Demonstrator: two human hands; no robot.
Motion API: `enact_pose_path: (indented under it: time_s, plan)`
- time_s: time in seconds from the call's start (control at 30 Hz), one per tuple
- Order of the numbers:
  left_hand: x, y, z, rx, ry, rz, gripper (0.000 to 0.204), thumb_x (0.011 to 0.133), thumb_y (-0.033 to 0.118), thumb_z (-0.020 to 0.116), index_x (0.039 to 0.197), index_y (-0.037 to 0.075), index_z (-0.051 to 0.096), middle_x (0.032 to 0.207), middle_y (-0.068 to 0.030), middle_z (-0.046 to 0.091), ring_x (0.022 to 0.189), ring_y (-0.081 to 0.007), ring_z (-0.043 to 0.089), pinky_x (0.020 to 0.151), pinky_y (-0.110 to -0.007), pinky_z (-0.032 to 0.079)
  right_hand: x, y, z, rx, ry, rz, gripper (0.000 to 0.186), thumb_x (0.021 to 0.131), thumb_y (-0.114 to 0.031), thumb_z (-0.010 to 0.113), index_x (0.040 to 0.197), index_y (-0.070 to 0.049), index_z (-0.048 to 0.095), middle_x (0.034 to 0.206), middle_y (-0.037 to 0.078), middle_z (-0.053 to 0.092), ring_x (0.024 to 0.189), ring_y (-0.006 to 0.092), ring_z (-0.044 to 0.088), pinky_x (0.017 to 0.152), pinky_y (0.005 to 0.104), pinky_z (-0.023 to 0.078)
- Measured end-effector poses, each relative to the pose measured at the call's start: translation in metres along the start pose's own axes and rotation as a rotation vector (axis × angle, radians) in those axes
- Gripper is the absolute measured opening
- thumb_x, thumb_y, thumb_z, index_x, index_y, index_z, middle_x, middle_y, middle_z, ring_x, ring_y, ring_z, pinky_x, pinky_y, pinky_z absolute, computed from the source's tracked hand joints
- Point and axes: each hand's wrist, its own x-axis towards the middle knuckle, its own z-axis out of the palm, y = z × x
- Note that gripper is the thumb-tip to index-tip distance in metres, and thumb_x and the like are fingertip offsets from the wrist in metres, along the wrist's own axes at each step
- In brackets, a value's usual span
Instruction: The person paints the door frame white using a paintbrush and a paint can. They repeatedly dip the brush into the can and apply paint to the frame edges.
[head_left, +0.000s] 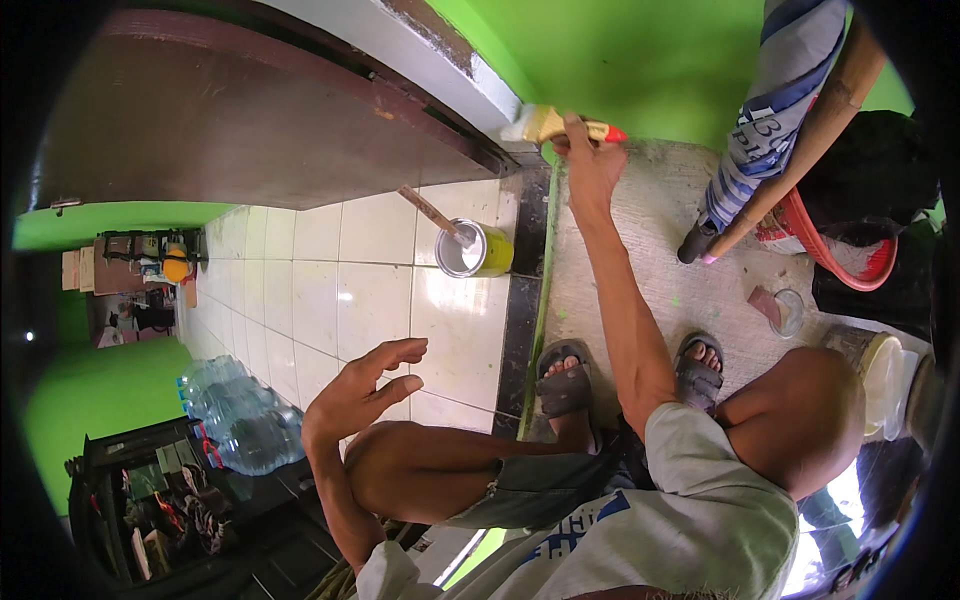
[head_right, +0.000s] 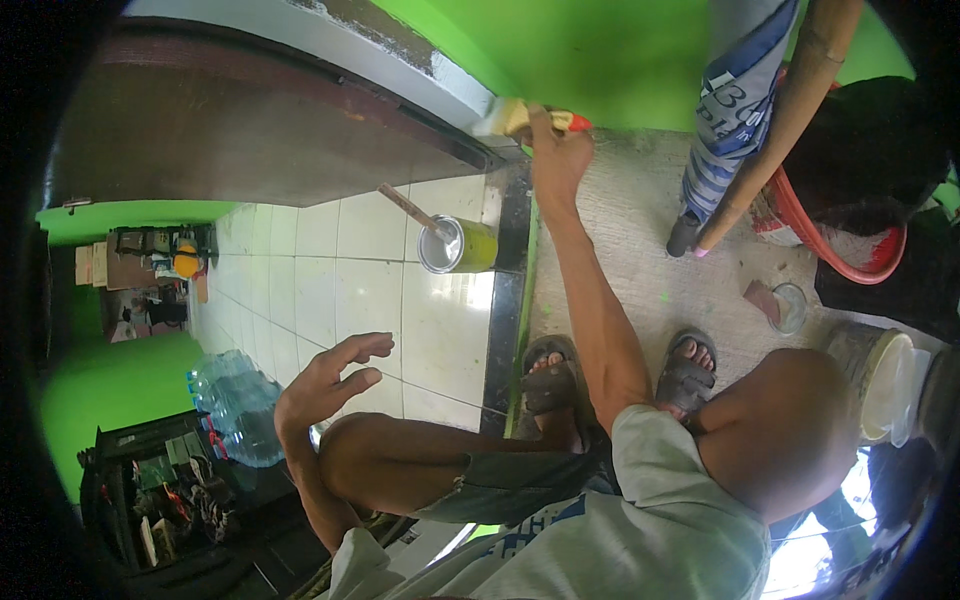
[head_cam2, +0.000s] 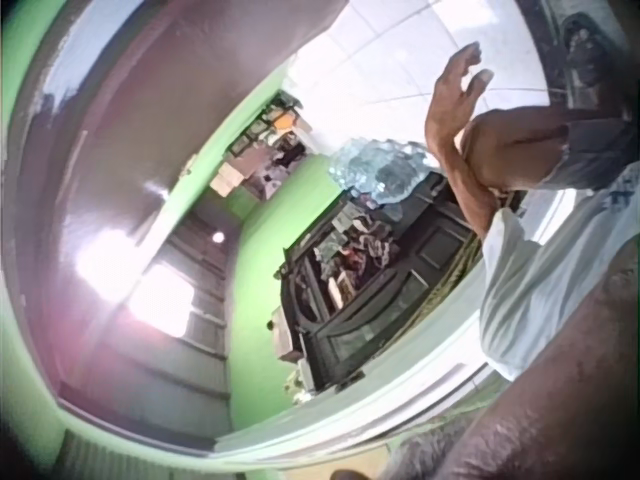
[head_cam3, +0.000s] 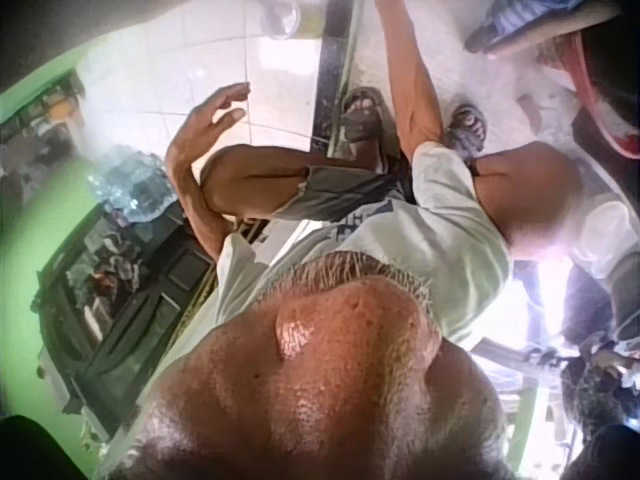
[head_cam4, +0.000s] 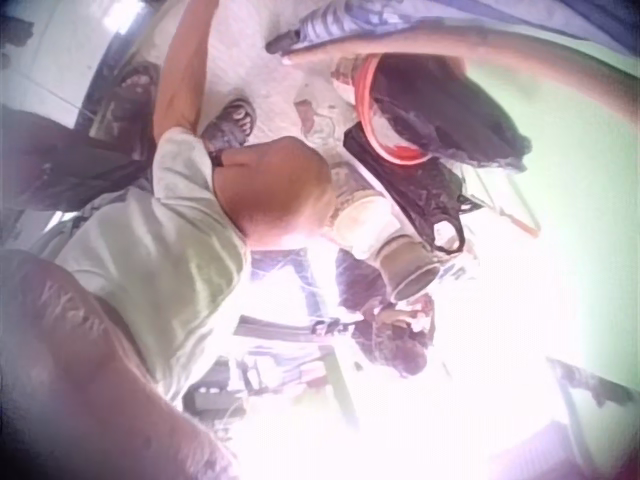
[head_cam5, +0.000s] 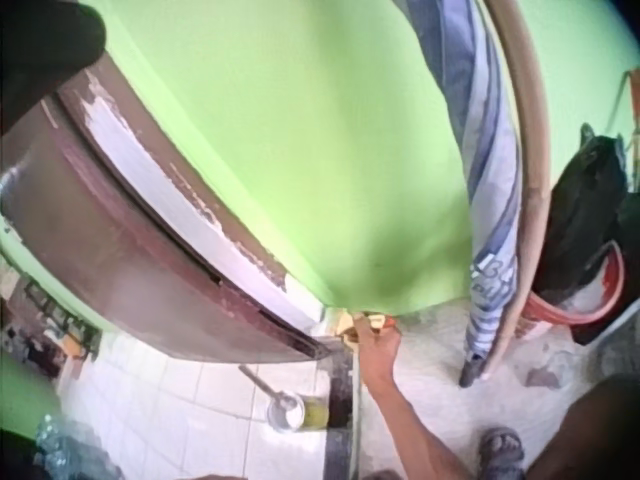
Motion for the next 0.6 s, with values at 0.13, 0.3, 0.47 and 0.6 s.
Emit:
enact_pose_path:
  time_s: [0.13, 0.3, 0.47, 0.6]
  plan:
    - [0.000, -0.006, 0.001, -0.013, 0.003, 0.031, 0.049, 0.100, 0.025, 0.066, 0.145, 0.011, 0.051, 0.132, -0.0132, 0.066, 0.124, -0.0255, 0.062, 0.099, -0.041, 0.051, -0.007, -0.034, 0.026, 0.192, -0.090, -0.056, 0.021, 0.094, -0.013, 0.072, 0.105, 0.005, 0.069, 0.092, 0.009, 0.072, 0.075, 0.0156, 0.069, 0.068, 0.0309, 0.059]
    - [0.006, -0.004, 0.000, 0.000, -0.004, 0.062, 0.049, 0.100, 0.024, 0.067, 0.144, 0.010, 0.052, 0.131, -0.0134, 0.066, 0.123, -0.0251, 0.062, 0.099, -0.041, 0.051, -0.005, -0.009, 0.006, 0.378, -0.101, 0.026, 0.022, 0.094, -0.015, 0.073, 0.106, 0.004, 0.068, 0.095, 0.010, 0.071, 0.079, 0.0173, 0.070, 0.070, 0.0323, 0.061]
    - [0.000, -0.003, 0.000, -0.007, -0.005, 0.039, 0.049, 0.099, 0.022, 0.068, 0.144, 0.010, 0.052, 0.131, -0.0130, 0.066, 0.122, -0.0246, 0.063, 0.100, -0.040, 0.051, -0.019, 0.057, -0.034, 0.259, 0.091, 0.167, 0.020, 0.095, -0.014, 0.072, 0.103, 0.003, 0.067, 0.094, 0.011, 0.071, 0.077, 0.0167, 0.069, 0.066, 0.0306, 0.060]
    - [0.003, -0.004, 0.001, -0.020, -0.007, 0.036, 0.049, 0.099, 0.021, 0.068, 0.144, 0.010, 0.052, 0.130, -0.0125, 0.067, 0.122, -0.0240, 0.063, 0.099, -0.040, 0.051, -0.022, 0.041, -0.029, 0.145, 0.086, 0.069, 0.020, 0.097, -0.014, 0.069, 0.106, 0.004, 0.069, 0.093, 0.009, 0.072, 0.076, 0.0129, 0.068, 0.063, 0.0278, 0.059]
